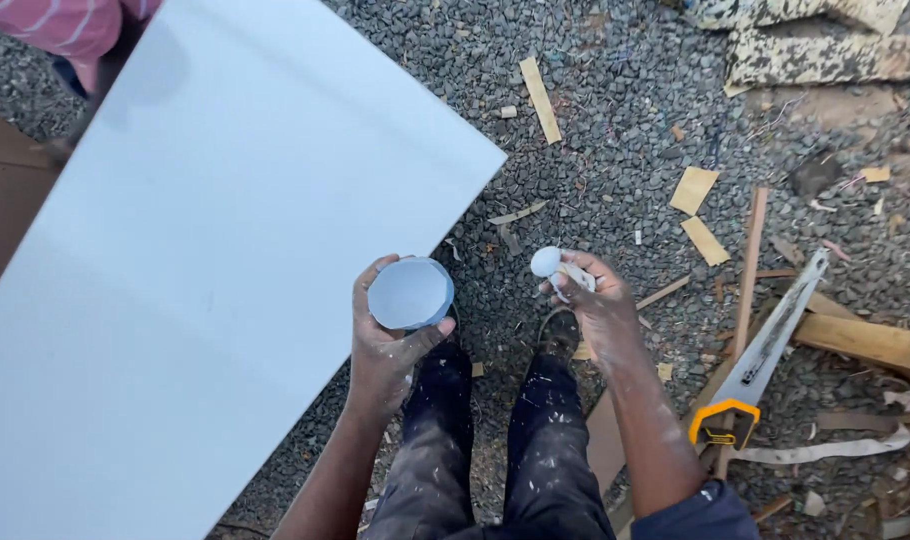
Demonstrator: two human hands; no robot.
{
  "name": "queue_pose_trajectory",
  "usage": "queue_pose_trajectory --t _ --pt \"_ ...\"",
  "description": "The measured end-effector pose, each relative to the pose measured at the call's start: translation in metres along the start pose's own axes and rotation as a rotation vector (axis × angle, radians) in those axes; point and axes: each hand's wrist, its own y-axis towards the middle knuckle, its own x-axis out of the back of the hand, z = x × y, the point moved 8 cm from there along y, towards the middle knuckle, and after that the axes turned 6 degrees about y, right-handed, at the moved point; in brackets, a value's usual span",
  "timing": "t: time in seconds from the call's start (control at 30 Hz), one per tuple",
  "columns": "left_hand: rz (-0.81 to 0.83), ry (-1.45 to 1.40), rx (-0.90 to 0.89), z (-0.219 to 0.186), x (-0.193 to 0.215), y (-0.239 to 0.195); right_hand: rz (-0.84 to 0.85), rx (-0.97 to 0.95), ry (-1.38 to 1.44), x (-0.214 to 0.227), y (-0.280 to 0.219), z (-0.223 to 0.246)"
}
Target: The person holds a small plastic container filled with a white substance and uses a cloth to apply it to the edge of a large white board. They repeatedly dip the cloth into the container and spread the substance along the board's edge. Later, they pour a clear liquid from a plastic bottle into the container and continue applying the mixture.
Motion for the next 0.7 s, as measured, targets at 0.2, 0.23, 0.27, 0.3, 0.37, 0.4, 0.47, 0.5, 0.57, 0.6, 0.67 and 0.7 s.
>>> queue_pose_trajectory --t 0.2,0.23,0.27,0.3,0.37,0.4,0.47,0.5,0.57,0.6,0.67,0.7 --pt "0.050 0.025 -0.089 0.051 0.010 0.089 -0.071 0.159 0.012 -0.027 0.079 -0.072" --pt "0.067 0.035 -0.083 0.059 0.011 0.101 -0.089 0.160 0.022 -0.030 0.089 -0.083" --pt "0.072 0.037 -0.110 0.062 0.011 0.112 -0.112 0.197 0.026 -0.033 0.098 -0.087" --pt "0.077 0.040 -0.138 0.064 0.012 0.122 -0.136 0.234 0.029 -0.036 0.106 -0.091" --pt "0.102 0.066 -0.147 0.073 0.011 0.138 -0.179 0.272 0.014 -0.037 0.119 -0.099" --pt "0.111 0.087 -0.159 0.074 0.011 0.146 -0.208 0.306 -0.007 -0.038 0.125 -0.099" --pt "0.125 0.105 -0.155 0.078 0.011 0.158 -0.225 0.344 -0.029 -0.039 0.135 -0.099" --pt "0.125 0.112 -0.154 0.079 0.011 0.163 -0.229 0.380 -0.062 -0.039 0.137 -0.096" --pt "0.135 0.129 -0.156 0.078 0.010 0.167 -0.237 0.402 -0.083 -0.040 0.145 -0.097" --pt "0.138 0.135 -0.159 0.077 0.008 0.169 -0.237 0.426 -0.113 -0.041 0.148 -0.094" --pt "0.139 0.140 -0.158 0.076 0.006 0.174 -0.223 0.404 -0.173 -0.049 0.140 -0.107" --pt "0.137 0.139 -0.160 0.075 0.005 0.176 -0.204 0.385 -0.238 -0.054 0.136 -0.113"
